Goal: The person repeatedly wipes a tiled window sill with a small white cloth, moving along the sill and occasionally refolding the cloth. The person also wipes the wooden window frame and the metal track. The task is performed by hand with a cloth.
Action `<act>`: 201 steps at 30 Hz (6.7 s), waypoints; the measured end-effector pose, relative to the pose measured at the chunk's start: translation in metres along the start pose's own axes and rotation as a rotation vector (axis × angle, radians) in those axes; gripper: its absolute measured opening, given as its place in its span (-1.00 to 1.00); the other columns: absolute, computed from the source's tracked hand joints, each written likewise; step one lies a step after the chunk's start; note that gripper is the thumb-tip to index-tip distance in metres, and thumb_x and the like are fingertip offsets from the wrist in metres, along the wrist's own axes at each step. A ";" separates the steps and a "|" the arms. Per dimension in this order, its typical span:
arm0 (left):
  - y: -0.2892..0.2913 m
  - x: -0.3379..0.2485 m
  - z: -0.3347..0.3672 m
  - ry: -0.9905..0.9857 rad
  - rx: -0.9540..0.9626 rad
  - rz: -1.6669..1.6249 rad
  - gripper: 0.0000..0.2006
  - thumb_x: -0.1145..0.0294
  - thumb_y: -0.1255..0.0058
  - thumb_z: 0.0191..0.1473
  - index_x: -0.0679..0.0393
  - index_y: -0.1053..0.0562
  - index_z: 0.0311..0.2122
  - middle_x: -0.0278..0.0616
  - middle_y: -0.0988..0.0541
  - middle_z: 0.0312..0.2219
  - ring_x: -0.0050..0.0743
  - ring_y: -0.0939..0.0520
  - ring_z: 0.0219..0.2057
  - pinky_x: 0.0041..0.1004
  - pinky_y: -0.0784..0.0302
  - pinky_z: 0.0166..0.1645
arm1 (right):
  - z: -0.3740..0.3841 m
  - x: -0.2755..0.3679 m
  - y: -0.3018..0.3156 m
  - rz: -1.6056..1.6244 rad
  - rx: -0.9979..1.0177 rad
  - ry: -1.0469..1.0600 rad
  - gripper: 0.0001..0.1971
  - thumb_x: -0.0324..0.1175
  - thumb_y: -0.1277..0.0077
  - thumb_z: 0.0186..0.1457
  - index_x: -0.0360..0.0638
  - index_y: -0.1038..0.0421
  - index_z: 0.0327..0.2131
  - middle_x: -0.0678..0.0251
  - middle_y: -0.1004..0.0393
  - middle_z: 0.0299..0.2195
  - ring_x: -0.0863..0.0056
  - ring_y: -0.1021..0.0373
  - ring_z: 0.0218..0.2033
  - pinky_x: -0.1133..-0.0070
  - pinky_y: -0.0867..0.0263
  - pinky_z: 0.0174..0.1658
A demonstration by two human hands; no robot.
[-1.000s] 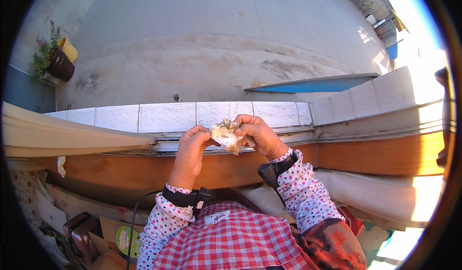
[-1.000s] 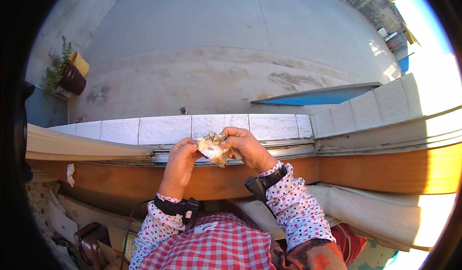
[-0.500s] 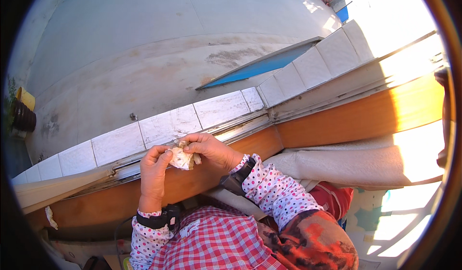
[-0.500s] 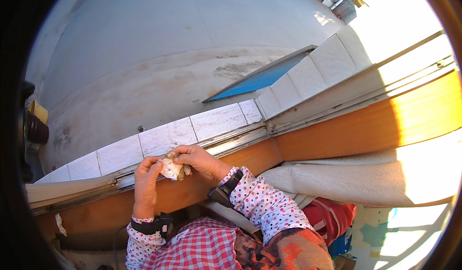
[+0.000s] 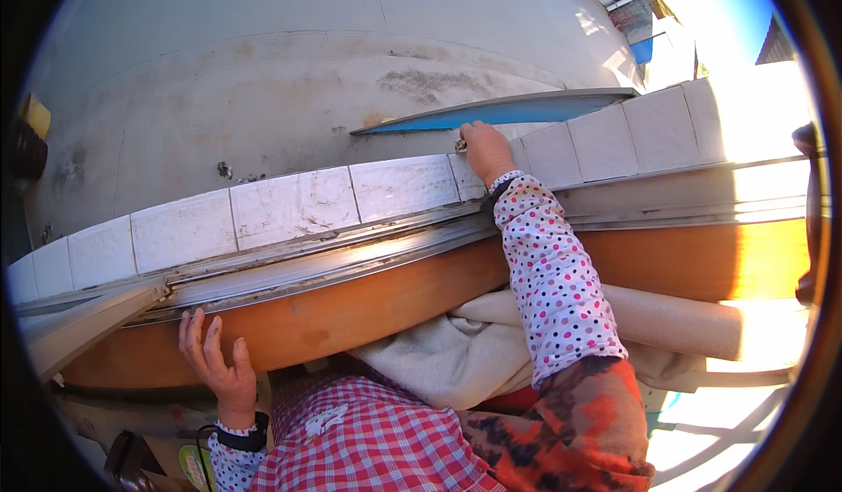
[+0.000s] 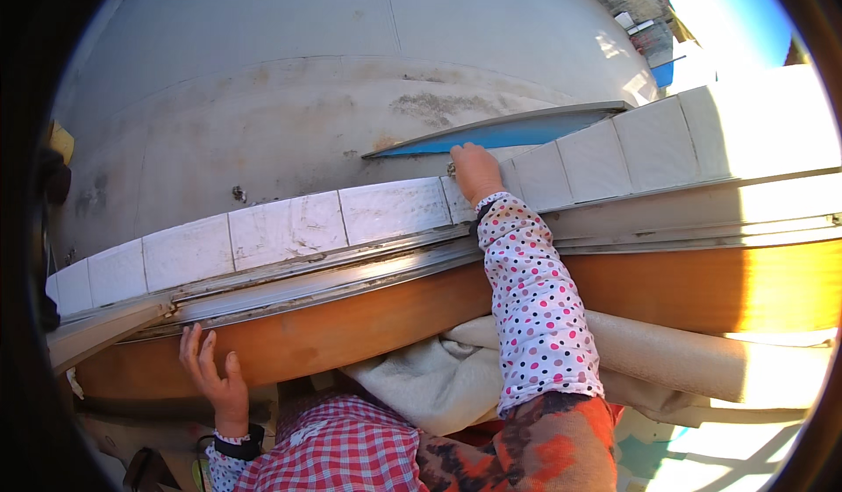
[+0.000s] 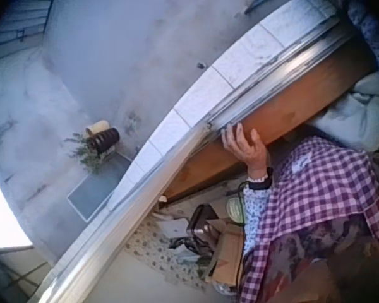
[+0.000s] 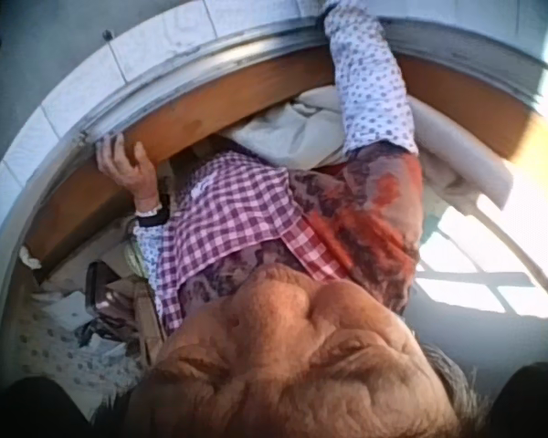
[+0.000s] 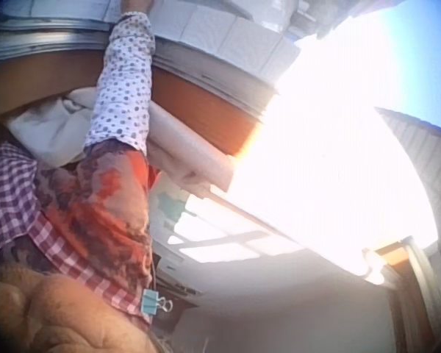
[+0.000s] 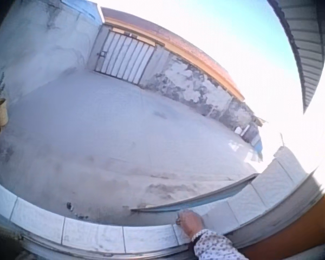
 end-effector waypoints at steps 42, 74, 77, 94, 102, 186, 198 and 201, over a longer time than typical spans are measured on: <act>-0.016 0.007 -0.007 0.011 -0.044 -0.014 -0.33 0.29 -0.10 0.02 0.17 -0.28 0.27 0.09 -0.23 0.35 0.32 -0.13 0.40 0.29 0.05 0.46 | -0.021 0.097 -0.034 0.555 0.012 -0.218 -0.88 -0.44 -0.11 0.09 -0.21 -0.49 -0.27 -0.08 -0.59 -0.32 -0.14 -0.50 -0.21 0.17 -0.42 -0.13; -0.017 0.009 -0.008 -0.001 -0.074 0.016 -0.34 0.14 -0.15 0.08 0.12 -0.30 0.28 0.05 -0.26 0.33 0.26 -0.16 0.40 0.29 0.08 0.47 | -0.058 -0.002 -0.021 0.228 0.238 0.047 -0.82 -0.58 0.05 0.08 -0.21 -0.43 -0.21 -0.05 -0.60 -0.27 -0.10 -0.52 -0.17 0.16 -0.42 -0.11; -0.015 0.008 -0.007 -0.005 -0.061 0.007 -0.33 0.14 -0.17 0.07 0.10 -0.29 0.28 0.04 -0.26 0.33 0.26 -0.14 0.40 0.30 0.08 0.47 | -0.065 0.007 -0.015 0.332 0.307 0.058 -0.82 -0.60 0.07 0.05 -0.19 -0.46 -0.26 0.00 -0.61 -0.29 -0.09 -0.52 -0.19 0.19 -0.41 -0.13; -0.013 0.009 -0.009 0.001 -0.051 -0.046 -0.30 0.07 -0.25 0.07 0.06 -0.31 0.28 0.02 -0.24 0.33 0.30 -0.11 0.41 0.33 0.07 0.45 | -0.028 0.233 0.019 0.741 0.453 0.176 -0.70 -0.49 -0.25 0.00 -0.27 -0.47 -0.15 0.10 -0.62 -0.26 0.19 -0.57 -0.21 0.43 -0.46 -0.10; -0.015 0.008 -0.008 0.007 -0.087 -0.041 -0.30 0.06 -0.26 0.06 0.07 -0.32 0.27 0.03 -0.24 0.33 0.30 -0.11 0.41 0.33 0.08 0.45 | -0.019 0.349 0.021 0.899 0.306 0.166 -0.65 -0.41 -0.29 -0.03 -0.31 -0.47 -0.15 -0.05 -0.62 -0.27 -0.04 -0.53 -0.19 0.32 -0.43 -0.10; -0.018 0.011 -0.014 0.078 -0.121 -0.062 -0.31 -0.06 -0.23 0.09 0.03 -0.37 0.27 -0.03 -0.19 0.35 0.22 -0.07 0.41 0.20 0.02 0.47 | 0.046 0.372 0.014 0.569 -0.079 0.717 -0.73 -0.50 -0.03 0.15 -0.12 -0.50 -0.06 0.00 -0.53 -0.09 -0.11 -0.47 -0.10 0.16 -0.45 -0.11; -0.018 0.011 -0.013 0.062 -0.141 -0.036 -0.34 -0.07 -0.22 0.10 0.02 -0.40 0.24 -0.04 -0.18 0.36 0.20 -0.06 0.42 0.19 0.03 0.48 | -0.025 0.395 0.080 0.587 0.169 1.118 -0.66 -0.52 -0.22 0.09 -0.11 -0.55 -0.02 0.04 -0.57 -0.07 0.00 -0.52 -0.06 0.34 -0.46 0.01; -0.018 0.010 -0.014 0.077 -0.130 -0.047 -0.34 -0.05 -0.22 0.09 0.02 -0.40 0.24 -0.04 -0.18 0.36 0.19 -0.06 0.42 0.19 0.03 0.48 | -0.009 0.417 0.065 0.624 0.177 1.224 -0.62 -0.52 -0.22 0.08 -0.08 -0.54 0.02 0.04 -0.56 -0.04 0.01 -0.51 -0.04 0.35 -0.45 0.03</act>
Point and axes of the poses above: each hand's wrist, its own z-axis towards the middle knuckle, its own y-axis out of the back of the hand, x = y × z, the point moved 2 cm from there along z, towards the middle knuckle
